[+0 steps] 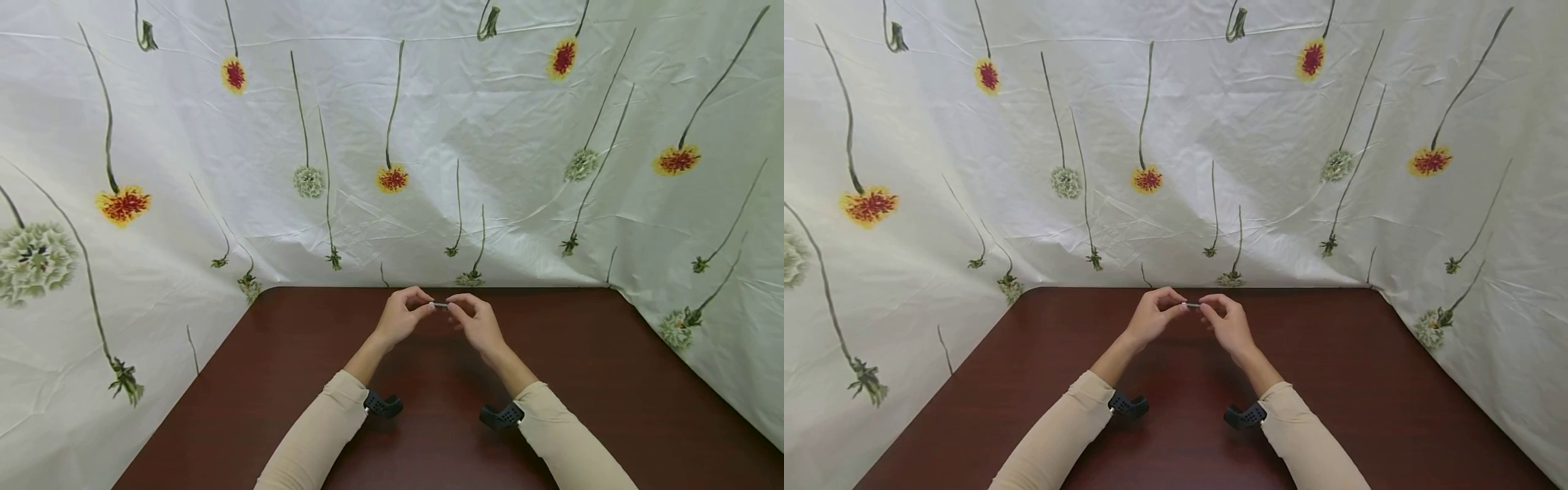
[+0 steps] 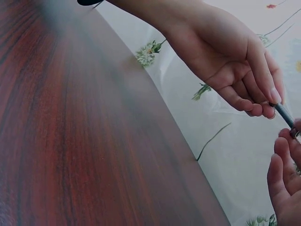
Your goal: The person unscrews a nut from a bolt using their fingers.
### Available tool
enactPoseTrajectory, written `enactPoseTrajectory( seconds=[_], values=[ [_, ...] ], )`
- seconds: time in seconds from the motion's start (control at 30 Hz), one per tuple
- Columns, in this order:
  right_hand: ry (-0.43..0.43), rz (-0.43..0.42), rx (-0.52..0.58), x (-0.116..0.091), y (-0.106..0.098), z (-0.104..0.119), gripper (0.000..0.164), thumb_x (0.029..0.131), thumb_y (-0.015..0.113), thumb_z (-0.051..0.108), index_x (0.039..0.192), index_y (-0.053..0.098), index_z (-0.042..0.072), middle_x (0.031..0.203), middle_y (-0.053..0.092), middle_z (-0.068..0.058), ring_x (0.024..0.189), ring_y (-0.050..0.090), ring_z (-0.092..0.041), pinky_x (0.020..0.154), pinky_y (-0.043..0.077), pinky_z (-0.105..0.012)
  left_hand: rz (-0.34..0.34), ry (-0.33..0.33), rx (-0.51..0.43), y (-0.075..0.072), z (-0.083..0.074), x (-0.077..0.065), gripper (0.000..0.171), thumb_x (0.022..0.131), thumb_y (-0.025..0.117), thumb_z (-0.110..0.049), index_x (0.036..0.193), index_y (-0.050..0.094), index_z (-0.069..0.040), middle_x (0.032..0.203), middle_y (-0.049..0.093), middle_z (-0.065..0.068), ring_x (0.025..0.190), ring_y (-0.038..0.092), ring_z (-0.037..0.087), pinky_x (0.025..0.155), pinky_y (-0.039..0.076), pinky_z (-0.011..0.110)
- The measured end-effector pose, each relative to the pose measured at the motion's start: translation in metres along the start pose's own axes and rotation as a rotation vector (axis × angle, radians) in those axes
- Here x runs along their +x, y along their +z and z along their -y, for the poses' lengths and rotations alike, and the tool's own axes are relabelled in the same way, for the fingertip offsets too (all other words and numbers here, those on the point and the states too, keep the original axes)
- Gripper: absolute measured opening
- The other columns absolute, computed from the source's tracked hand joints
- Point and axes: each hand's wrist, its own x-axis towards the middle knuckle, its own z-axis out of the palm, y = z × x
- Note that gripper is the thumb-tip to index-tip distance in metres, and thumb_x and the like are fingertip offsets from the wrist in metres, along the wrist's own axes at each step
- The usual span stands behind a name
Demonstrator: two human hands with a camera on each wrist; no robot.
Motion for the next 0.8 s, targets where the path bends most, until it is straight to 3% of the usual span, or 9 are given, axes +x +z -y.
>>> enactPoseTrajectory(
  seconds=[0.2, 0.33, 0.47, 0.63, 0.8],
  values=[
    [0.009, 0.029, 0.108, -0.0015, 0.0007, 0.0008, 0.031, 0.104, 0.063, 0.004, 0.134, 0.059, -0.004, 0.124, 0.065, -0.026, 0.109, 0.063, -0.053, 0.087, 0.055, -0.055, -0.027, 0.007, -0.015, 0.0029, 0.0106, 0.002, 0.01, 0.096, 0.073, -0.002, 0.106, 0.073, 0.003, 0.103, 0.074, 0.024, 0.095, 0.071, 0.035, 0.075, 0.051, 0.034],
    [0.019, 0.006, 0.102, -0.0011, 0.002, -0.0002, 0.029, 0.105, 0.063, 0.01, 0.128, 0.063, -0.007, 0.12, 0.064, -0.031, 0.103, 0.067, -0.045, 0.086, 0.057, -0.047, -0.035, 0.017, -0.017, 0.0034, 0.011, 0.0023, 0.008, 0.096, 0.074, -0.004, 0.103, 0.074, -0.001, 0.098, 0.076, 0.015, 0.091, 0.072, 0.027, 0.073, 0.051, 0.034],
    [0.007, -0.015, 0.078, -0.0006, 0.0023, -0.0003, 0.022, 0.104, 0.062, 0.005, 0.119, 0.066, -0.01, 0.113, 0.065, -0.034, 0.095, 0.07, -0.037, 0.081, 0.059, -0.035, -0.034, 0.021, -0.011, 0.0027, 0.0113, 0.0027, 0.006, 0.095, 0.075, -0.003, 0.101, 0.075, -0.004, 0.095, 0.077, 0.009, 0.088, 0.071, 0.021, 0.072, 0.052, 0.033],
    [-0.034, 0.008, 0.084, -0.0011, 0.0012, 0.002, 0.026, 0.1, 0.064, -0.006, 0.125, 0.062, -0.012, 0.119, 0.063, -0.032, 0.097, 0.07, -0.036, 0.084, 0.058, -0.037, -0.03, 0.016, 0.0, 0.0028, 0.0129, 0.0036, 0.006, 0.095, 0.074, -0.003, 0.101, 0.075, -0.005, 0.097, 0.077, 0.012, 0.088, 0.071, 0.019, 0.073, 0.052, 0.034],
    [-0.013, 0.006, 0.098, -0.0012, 0.0015, 0.0011, 0.031, 0.102, 0.065, 0.002, 0.13, 0.06, -0.009, 0.12, 0.065, -0.026, 0.098, 0.071, -0.034, 0.084, 0.058, -0.036, -0.033, 0.014, 0.003, 0.0028, 0.0132, 0.0035, 0.006, 0.096, 0.073, -0.003, 0.101, 0.074, -0.005, 0.098, 0.077, 0.011, 0.088, 0.07, 0.019, 0.073, 0.052, 0.035]
  ],
)
